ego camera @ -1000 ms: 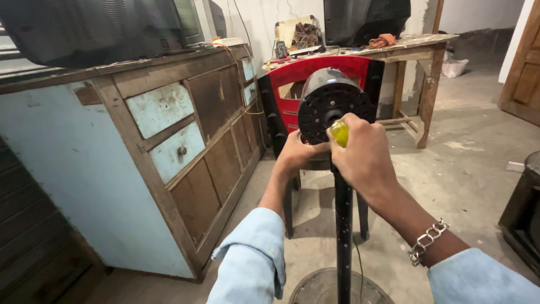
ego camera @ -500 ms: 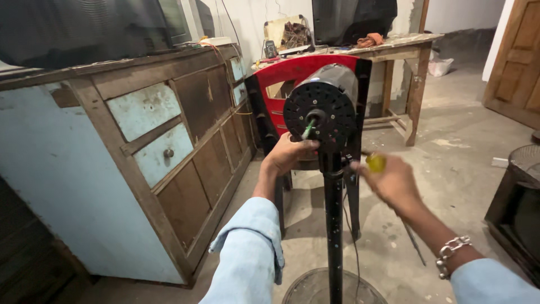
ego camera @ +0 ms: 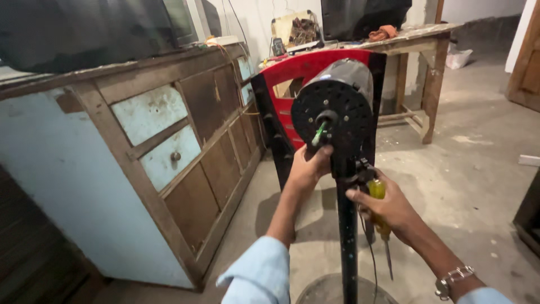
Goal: The person assembles a standing fan by attaching the motor housing to the fan stand, securing it with a screwdriver, and then mounting the fan blades onto the motor shaft. The person uses a screwdriver to tighten the mounting screw and aligns the blades with the motor hub.
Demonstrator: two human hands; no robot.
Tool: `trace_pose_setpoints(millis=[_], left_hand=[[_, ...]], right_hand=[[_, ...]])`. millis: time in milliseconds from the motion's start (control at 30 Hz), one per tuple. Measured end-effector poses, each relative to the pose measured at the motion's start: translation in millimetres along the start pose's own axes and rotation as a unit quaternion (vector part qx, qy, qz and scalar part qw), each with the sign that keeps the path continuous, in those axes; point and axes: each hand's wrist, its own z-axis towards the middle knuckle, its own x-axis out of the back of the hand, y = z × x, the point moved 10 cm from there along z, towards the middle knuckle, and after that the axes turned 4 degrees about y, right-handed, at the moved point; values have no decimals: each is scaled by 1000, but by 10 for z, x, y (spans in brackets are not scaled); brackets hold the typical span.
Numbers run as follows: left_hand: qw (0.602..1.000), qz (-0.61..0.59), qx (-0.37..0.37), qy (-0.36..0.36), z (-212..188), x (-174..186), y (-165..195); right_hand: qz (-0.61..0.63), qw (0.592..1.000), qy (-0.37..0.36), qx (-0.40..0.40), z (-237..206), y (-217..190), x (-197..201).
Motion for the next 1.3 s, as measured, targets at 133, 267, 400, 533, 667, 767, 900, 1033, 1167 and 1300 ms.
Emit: trace_pose_setpoints(millis=[133, 267, 400, 533, 667, 767, 900, 1033, 1167, 1300], left_hand=[[999, 7, -38, 7, 60, 61, -105], [999, 11, -10, 44, 63, 174, -241], [999, 17, -35, 16, 71, 32, -112], [987, 66, -82, 121, -96, 28, 311], [894, 301, -241, 230, -461, -392, 1008], [793, 467, -252, 299, -512, -848, 1249], [801, 451, -178, 351, -541, -908, 1324], [793, 481, -178, 328, -621, -876, 1410], [783, 513, -185, 299, -560, -865, 1415], [790, 518, -182, 272, -496, -803, 1380]], right_hand=[[-24, 995, 94, -18, 118, -180, 45], [-200, 965, 162, -40, 79, -267, 106], [-186, 967, 173, -30, 64, -330, 115], [-142, 972, 181, -53, 25, -303, 107], [-151, 971, 177, -47, -79, -347, 88], [-143, 974, 169, -36, -132, -418, 91], [-176, 971, 158, -46, -145, -472, 77], [-166, 973, 153, -52, -172, -450, 54], [-134, 978, 151, -48, -174, -402, 71], [-125, 981, 142, -49, -121, -348, 88]])
